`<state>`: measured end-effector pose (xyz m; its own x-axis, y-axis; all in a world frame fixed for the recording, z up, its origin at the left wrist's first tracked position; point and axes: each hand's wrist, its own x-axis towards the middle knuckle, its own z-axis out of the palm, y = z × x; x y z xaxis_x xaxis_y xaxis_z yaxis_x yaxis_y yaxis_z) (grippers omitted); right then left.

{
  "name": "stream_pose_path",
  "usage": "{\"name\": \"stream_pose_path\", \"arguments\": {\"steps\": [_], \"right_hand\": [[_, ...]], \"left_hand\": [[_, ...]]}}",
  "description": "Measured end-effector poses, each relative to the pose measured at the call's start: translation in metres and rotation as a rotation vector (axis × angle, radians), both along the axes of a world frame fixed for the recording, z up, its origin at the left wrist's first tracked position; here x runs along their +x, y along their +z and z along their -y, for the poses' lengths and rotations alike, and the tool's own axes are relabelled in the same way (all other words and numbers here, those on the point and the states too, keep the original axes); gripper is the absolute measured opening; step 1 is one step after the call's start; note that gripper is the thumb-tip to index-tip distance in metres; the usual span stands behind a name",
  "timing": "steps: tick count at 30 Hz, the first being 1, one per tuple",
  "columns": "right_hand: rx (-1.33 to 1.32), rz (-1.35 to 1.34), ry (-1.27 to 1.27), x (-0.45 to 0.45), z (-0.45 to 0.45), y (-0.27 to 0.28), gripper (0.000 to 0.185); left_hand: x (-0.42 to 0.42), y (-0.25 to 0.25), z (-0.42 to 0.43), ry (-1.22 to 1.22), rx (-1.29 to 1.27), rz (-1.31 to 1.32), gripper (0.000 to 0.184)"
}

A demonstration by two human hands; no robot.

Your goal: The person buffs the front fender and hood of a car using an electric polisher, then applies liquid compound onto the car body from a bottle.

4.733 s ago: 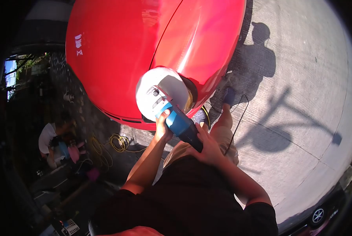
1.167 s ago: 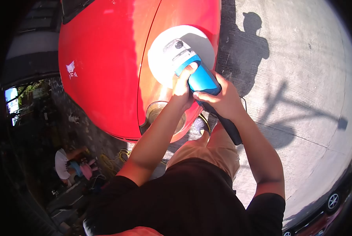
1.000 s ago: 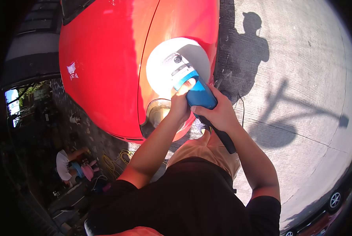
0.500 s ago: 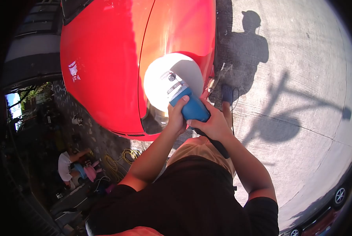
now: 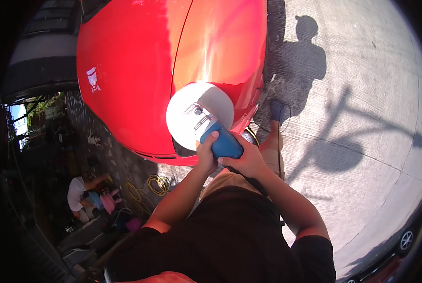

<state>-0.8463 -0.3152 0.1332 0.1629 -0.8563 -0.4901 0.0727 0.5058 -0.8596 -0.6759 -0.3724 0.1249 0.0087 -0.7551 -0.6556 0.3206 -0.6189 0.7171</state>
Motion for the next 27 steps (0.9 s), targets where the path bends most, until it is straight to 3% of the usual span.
{"name": "stream_pose_path", "arguments": {"steps": [5,8,13,14,19,21,23,25,27], "right_hand": [[-0.041,-0.036,0.054,0.024,0.022,0.006,0.106],[-0.044,-0.114,0.153,0.004,0.055,0.034,0.115],[-0.38,-0.288,0.268,-0.078,0.143,0.071,0.116],[-0.221,-0.332,0.306,-0.092,0.166,0.096,0.113],[-0.292,-0.287,0.089,-0.129,0.24,0.11,0.097],[-0.332,-0.118,0.009,-0.133,0.24,0.087,0.092],[-0.296,-0.115,0.026,-0.127,0.224,0.083,0.09],[-0.279,-0.095,-0.012,-0.112,0.196,0.082,0.09],[-0.301,-0.15,0.05,-0.09,0.169,0.084,0.093]], "left_hand": [[0.035,0.011,0.007,0.013,0.024,0.04,0.062],[0.013,0.031,0.034,0.056,0.022,0.004,0.074],[-0.063,0.068,0.126,0.089,-0.042,-0.167,0.076],[-0.081,0.073,0.149,0.087,-0.082,-0.213,0.076],[-0.144,0.068,0.241,0.085,-0.133,-0.364,0.079],[-0.154,0.073,0.245,0.135,-0.144,-0.322,0.077],[-0.148,0.065,0.233,0.154,-0.188,-0.296,0.065],[-0.128,0.063,0.207,0.082,-0.239,-0.261,0.073],[-0.106,0.045,0.176,0.08,-0.259,-0.259,0.063]]}}
